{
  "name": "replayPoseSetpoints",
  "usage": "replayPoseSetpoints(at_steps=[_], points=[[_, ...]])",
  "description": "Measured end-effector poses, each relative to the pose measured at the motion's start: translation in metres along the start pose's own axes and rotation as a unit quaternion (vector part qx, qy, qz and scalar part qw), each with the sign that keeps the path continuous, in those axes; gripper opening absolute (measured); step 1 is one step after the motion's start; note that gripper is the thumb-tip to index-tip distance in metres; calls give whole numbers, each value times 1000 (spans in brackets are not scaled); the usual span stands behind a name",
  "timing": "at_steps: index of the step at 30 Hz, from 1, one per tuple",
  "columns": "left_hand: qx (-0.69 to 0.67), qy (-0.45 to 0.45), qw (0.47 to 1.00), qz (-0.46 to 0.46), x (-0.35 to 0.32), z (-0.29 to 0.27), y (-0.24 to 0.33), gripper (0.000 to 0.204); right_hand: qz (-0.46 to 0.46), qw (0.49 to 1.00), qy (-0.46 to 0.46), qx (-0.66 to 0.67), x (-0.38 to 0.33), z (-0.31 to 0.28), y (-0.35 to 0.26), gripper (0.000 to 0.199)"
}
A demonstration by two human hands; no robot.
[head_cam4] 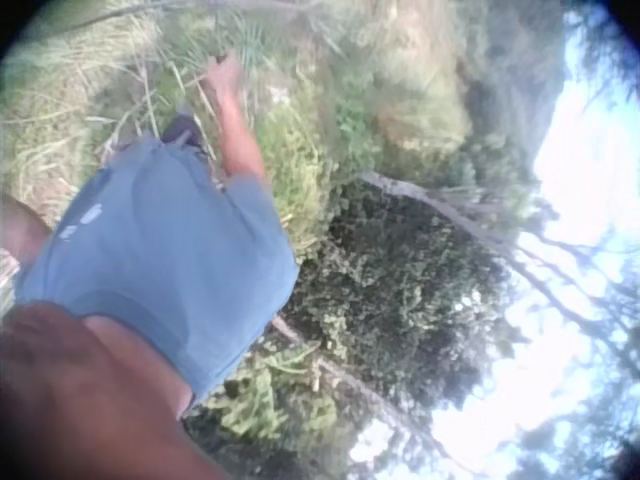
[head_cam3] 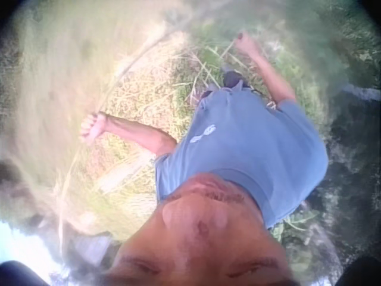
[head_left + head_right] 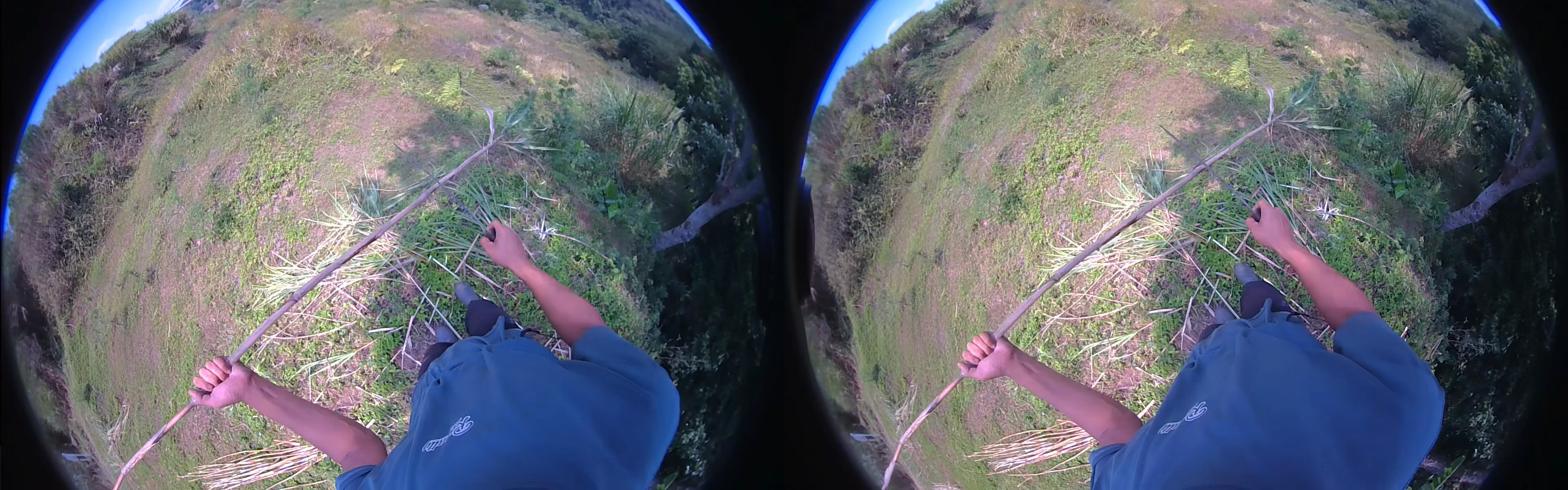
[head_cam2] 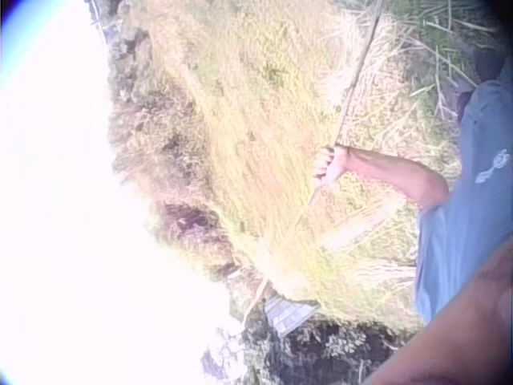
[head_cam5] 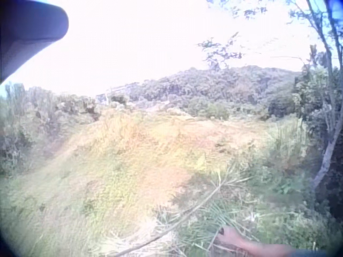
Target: The person uses a machete to strip the outer layers and cut long bamboo poles into shorter sections. They work in an outdoor grassy area, repeatedly peeling the bamboo and chopping it, then gathering the processed pieces into a pile.
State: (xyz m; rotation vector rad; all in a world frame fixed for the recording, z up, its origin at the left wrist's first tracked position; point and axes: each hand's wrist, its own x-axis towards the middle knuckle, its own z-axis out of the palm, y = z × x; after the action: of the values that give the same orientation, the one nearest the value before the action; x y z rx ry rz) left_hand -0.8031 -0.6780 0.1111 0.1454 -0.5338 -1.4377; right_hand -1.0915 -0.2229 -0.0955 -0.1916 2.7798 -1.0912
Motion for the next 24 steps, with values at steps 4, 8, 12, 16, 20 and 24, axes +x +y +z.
replayPoseSetpoints(at_steps=[4,8,12,16,20,24], points=[[16,-79,997,20,3,39,-8,46,-7,999,-29,25,67,17,-30,28],[65,-41,996,55,-9,74,-24,45,-151,972,108,143,138,-37,-126,28],[59,-72,993,68,-8,105,-30,45,-409,819,256,310,181,-165,-265,14],[56,-86,991,91,-17,140,-32,45,-477,729,268,412,192,-196,-293,11],[-20,-209,973,95,9,196,17,43,-122,986,-1,-111,241,27,-28,21],[-10,-206,976,76,51,208,31,42,118,832,-426,-337,144,76,294,39]])
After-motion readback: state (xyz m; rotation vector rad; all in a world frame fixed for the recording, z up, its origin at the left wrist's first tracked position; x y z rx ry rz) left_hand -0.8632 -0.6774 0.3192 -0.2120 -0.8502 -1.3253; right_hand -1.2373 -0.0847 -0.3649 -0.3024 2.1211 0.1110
